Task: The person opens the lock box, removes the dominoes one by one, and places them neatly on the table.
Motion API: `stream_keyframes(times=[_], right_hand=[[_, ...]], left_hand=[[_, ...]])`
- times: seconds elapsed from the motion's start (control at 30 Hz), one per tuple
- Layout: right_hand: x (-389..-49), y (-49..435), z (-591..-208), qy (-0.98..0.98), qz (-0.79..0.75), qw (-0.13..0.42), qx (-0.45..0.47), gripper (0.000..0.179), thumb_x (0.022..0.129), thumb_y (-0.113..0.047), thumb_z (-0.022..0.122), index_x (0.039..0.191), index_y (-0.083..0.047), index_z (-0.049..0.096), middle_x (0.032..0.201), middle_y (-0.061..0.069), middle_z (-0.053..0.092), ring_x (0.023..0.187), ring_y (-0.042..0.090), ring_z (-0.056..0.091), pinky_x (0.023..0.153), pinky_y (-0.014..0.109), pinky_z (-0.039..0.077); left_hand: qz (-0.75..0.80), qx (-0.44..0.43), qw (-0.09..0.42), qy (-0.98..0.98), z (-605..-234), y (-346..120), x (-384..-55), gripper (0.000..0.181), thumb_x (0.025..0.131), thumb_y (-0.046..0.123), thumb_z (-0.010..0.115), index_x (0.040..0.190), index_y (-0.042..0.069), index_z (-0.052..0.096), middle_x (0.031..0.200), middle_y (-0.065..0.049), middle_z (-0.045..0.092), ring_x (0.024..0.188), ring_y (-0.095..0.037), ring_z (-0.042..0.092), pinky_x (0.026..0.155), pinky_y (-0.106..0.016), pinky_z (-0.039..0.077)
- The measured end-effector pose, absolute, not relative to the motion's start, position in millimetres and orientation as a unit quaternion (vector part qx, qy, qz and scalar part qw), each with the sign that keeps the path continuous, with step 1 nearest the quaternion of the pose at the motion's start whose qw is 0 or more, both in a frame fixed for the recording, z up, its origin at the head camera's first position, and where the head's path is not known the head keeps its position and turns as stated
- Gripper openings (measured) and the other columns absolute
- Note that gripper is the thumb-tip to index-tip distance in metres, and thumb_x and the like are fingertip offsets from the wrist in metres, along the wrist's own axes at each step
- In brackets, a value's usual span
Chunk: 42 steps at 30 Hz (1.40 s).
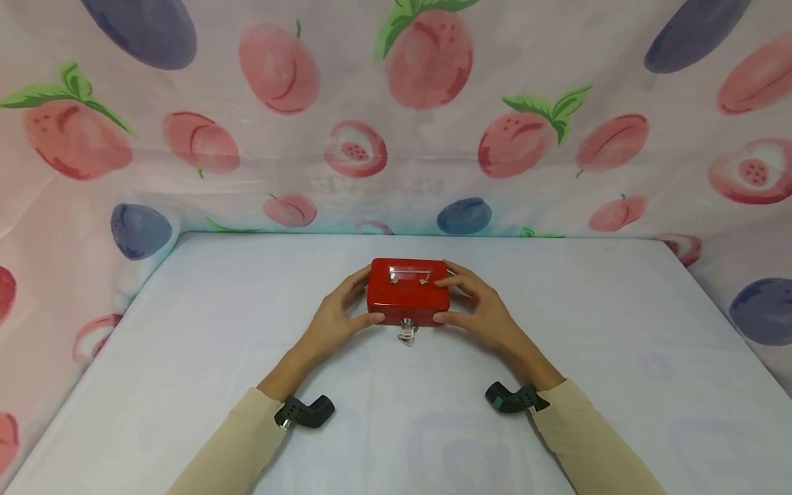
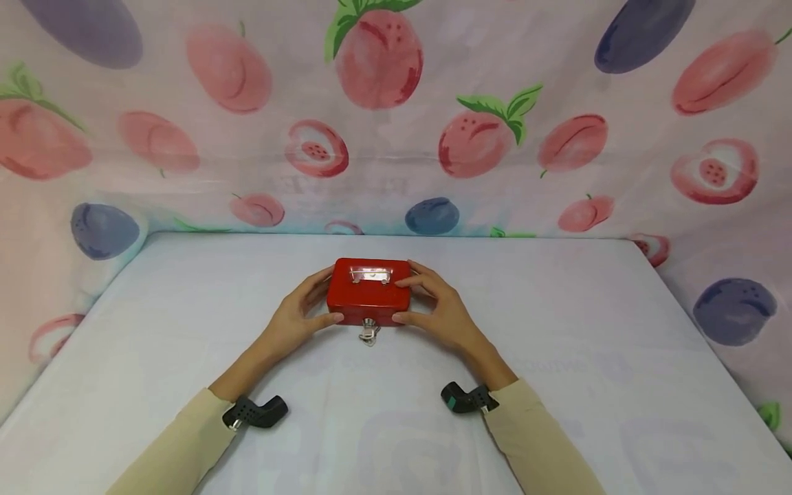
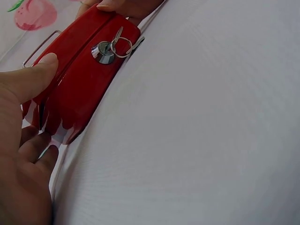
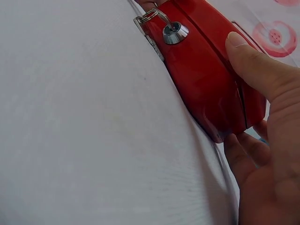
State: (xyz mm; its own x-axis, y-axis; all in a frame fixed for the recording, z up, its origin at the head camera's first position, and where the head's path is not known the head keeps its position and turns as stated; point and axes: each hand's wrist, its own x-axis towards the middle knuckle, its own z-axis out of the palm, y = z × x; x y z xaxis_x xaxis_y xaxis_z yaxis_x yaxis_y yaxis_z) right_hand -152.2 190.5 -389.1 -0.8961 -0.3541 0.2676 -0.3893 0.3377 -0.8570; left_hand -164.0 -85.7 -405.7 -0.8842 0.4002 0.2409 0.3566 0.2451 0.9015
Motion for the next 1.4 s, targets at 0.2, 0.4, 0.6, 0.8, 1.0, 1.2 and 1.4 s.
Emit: stream_keyframes(times=[0.2,0.4,0.6,0.8,1.0,1.2,1.4], right_hand=[[-151,193,-392,-0.81,0.545,0.008,0.217,0.045,0.081,-0.002,0.074,0.124,-0.002,0.059,0.15,0.016,0.031,0.136,0.036,0.03,0.099,0.055,0.041],[-151,195,-395,-0.795,0.569,-0.008,0.212,0.044,0.082,0.0,0.073,0.124,-0.001,0.058,0.151,0.016,0.029,0.137,0.039,0.027,0.098,0.054,0.042],[-152,191,-396,-0.793,0.568,-0.003,0.22,0.044,0.082,0.0,0.073,0.123,0.0,0.059,0.151,0.017,0.031,0.137,0.036,0.028,0.098,0.052,0.043],[-151,189,-392,-0.8,0.559,0.001,0.216,0.042,0.082,0.0,0.073,0.122,0.001,0.059,0.151,0.018,0.031,0.138,0.034,0.029,0.098,0.051,0.042],[-156,191,-399,-0.797,0.567,-0.006,0.209,0.043,0.082,0.003,0.072,0.123,0.002,0.058,0.152,0.018,0.028,0.138,0.037,0.028,0.098,0.05,0.042],[-165,197,-415,-0.781,0.59,-0.018,0.205,0.045,0.084,0.001,0.071,0.127,-0.001,0.056,0.155,0.011,0.025,0.138,0.034,0.028,0.099,0.041,0.042],[-166,198,-417,-0.765,0.609,-0.023,0.209,0.047,0.084,-0.002,0.072,0.128,-0.002,0.055,0.155,0.008,0.025,0.138,0.032,0.03,0.1,0.036,0.041]], left_hand=[[0.567,0.239,0.032,0.788,-427,-87,-180,0.079,0.083,0.023,0.077,0.149,0.022,0.034,0.15,0.003,0.035,0.137,-0.02,0.033,0.106,-0.038,0.037],[0.566,0.231,0.077,0.788,-428,-88,-186,0.088,0.08,0.027,0.079,0.152,0.029,0.028,0.152,0.008,0.031,0.138,-0.018,0.031,0.107,-0.038,0.035],[0.549,0.233,0.066,0.8,-428,-92,-187,0.087,0.08,0.025,0.079,0.151,0.031,0.028,0.153,0.009,0.028,0.137,-0.02,0.032,0.107,-0.038,0.035],[0.534,0.249,0.049,0.806,-427,-94,-188,0.086,0.082,0.028,0.077,0.152,0.032,0.027,0.154,0.007,0.026,0.14,-0.019,0.027,0.108,-0.04,0.033],[0.528,0.269,0.031,0.805,-426,-92,-189,0.086,0.083,0.024,0.077,0.152,0.026,0.026,0.155,0.003,0.025,0.141,-0.02,0.025,0.109,-0.042,0.031],[0.525,0.273,0.023,0.806,-425,-88,-189,0.084,0.085,0.015,0.075,0.153,0.018,0.026,0.155,-0.005,0.025,0.14,-0.026,0.028,0.109,-0.043,0.032],[0.524,0.275,0.033,0.805,-397,-86,-174,0.08,0.087,0.008,0.071,0.151,0.005,0.025,0.154,-0.016,0.025,0.139,-0.031,0.029,0.109,-0.043,0.032]])
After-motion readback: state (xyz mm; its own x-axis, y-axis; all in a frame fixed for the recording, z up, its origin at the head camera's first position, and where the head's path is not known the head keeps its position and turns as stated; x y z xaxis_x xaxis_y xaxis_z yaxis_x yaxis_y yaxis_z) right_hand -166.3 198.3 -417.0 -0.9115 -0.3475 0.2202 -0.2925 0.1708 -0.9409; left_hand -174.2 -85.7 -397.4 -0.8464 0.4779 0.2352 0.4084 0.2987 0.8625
